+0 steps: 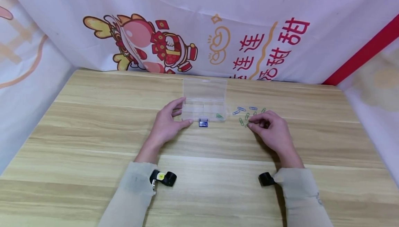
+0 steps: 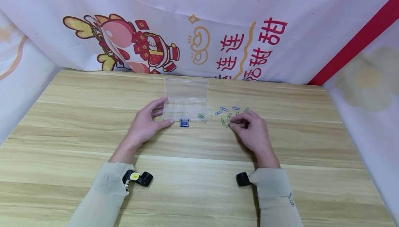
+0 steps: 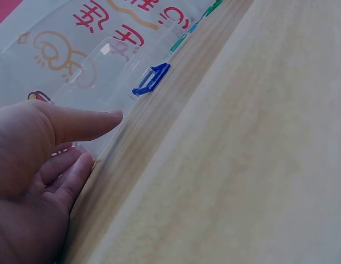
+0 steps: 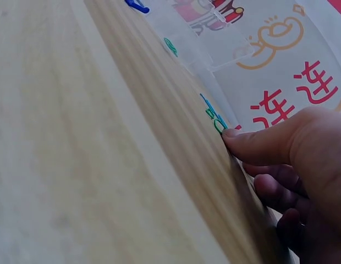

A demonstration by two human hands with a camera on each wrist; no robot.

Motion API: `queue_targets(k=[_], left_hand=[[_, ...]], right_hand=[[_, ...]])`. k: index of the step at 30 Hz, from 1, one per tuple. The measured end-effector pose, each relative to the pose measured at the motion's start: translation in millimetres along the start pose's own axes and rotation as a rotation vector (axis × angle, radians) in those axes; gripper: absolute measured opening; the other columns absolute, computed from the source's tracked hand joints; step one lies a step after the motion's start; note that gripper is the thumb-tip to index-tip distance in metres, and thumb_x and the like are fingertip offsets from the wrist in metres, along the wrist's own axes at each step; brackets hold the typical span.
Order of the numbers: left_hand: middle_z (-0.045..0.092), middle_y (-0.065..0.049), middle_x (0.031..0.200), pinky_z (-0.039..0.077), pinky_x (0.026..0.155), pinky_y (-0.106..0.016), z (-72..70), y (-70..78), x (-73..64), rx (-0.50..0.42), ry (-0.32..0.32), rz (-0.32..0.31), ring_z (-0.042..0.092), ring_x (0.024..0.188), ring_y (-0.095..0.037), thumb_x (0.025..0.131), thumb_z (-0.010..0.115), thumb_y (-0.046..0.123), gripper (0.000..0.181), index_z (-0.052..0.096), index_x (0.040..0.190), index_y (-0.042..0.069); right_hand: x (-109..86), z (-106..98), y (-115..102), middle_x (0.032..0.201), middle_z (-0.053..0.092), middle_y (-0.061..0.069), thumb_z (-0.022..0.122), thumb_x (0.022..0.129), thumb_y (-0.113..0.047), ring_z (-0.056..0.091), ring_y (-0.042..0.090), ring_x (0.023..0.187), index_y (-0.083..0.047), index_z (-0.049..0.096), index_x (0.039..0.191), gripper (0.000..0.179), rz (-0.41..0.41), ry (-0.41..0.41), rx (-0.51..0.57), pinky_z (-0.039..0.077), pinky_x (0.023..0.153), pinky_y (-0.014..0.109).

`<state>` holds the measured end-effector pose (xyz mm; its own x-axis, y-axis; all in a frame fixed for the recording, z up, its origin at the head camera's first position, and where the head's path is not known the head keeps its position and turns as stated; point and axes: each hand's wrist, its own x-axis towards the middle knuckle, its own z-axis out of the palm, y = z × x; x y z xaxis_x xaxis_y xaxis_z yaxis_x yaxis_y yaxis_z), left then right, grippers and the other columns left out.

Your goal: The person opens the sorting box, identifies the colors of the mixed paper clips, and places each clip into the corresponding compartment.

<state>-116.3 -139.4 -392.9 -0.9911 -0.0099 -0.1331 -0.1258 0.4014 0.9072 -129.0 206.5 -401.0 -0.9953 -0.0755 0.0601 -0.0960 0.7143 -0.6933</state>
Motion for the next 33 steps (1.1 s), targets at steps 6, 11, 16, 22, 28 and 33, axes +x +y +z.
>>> queue_targets(k=[6,11,16,22,28,33], left_hand=[[0.056,-0.012,0.157,0.051,0.123,-0.045,-0.2,0.2,0.0,-0.002,0.000,-0.003,0.058,0.145,-0.033,0.091,0.086,0.011,0.082,0.049,0.162,0.024],[0.056,-0.012,0.157,0.051,0.123,-0.045,0.1,0.5,0.2,-0.005,0.002,-0.003,0.058,0.144,-0.033,0.091,0.087,0.011,0.082,0.049,0.162,0.024],[0.056,-0.012,0.157,0.051,0.123,-0.045,0.2,0.9,-0.1,-0.004,0.003,-0.004,0.058,0.144,-0.033,0.091,0.087,0.011,0.082,0.048,0.163,0.024],[0.056,-0.011,0.157,0.051,0.123,-0.045,0.3,1.4,-0.5,0.001,0.002,-0.006,0.058,0.144,-0.033,0.091,0.086,0.011,0.082,0.048,0.163,0.023],[0.057,-0.012,0.156,0.051,0.123,-0.045,0.1,0.8,0.2,0.005,0.004,0.001,0.058,0.144,-0.033,0.091,0.086,0.011,0.081,0.049,0.162,0.023],[0.057,-0.012,0.155,0.051,0.123,-0.044,0.3,0.3,0.6,0.000,0.002,0.000,0.059,0.144,-0.033,0.091,0.087,0.011,0.081,0.049,0.162,0.023]], right_hand=[[-0.2,-0.4,0.1,0.101,0.070,0.007,0.080,0.098,-0.014,0.059,0.020,0.088,-0.011,0.081,0.102,0.006,-0.010,-0.003,-0.005,0.048,0.070,0.018],[-0.3,-1.9,-0.5,0.103,0.069,0.008,0.077,0.101,-0.016,0.058,0.022,0.092,-0.011,0.079,0.105,0.006,0.006,-0.030,0.001,0.048,0.074,0.022],[-0.5,-4.4,-4.0,0.108,0.073,0.009,0.074,0.104,-0.020,0.059,0.023,0.096,-0.012,0.077,0.108,0.009,0.051,-0.042,0.024,0.049,0.082,0.028],[-1.4,-1.3,-13.5,0.110,0.076,0.008,0.075,0.104,-0.023,0.061,0.021,0.096,-0.013,0.078,0.110,0.012,0.074,-0.007,0.076,0.050,0.079,0.020],[-1.7,4.7,-24.9,0.112,0.074,0.006,0.076,0.103,-0.029,0.061,0.019,0.097,-0.014,0.078,0.112,0.018,0.110,0.007,0.172,0.051,0.077,0.018],[-2.1,6.8,-30.5,0.114,0.072,0.006,0.076,0.103,-0.027,0.060,0.019,0.098,-0.012,0.077,0.113,0.018,0.135,0.007,0.216,0.052,0.075,0.019]])
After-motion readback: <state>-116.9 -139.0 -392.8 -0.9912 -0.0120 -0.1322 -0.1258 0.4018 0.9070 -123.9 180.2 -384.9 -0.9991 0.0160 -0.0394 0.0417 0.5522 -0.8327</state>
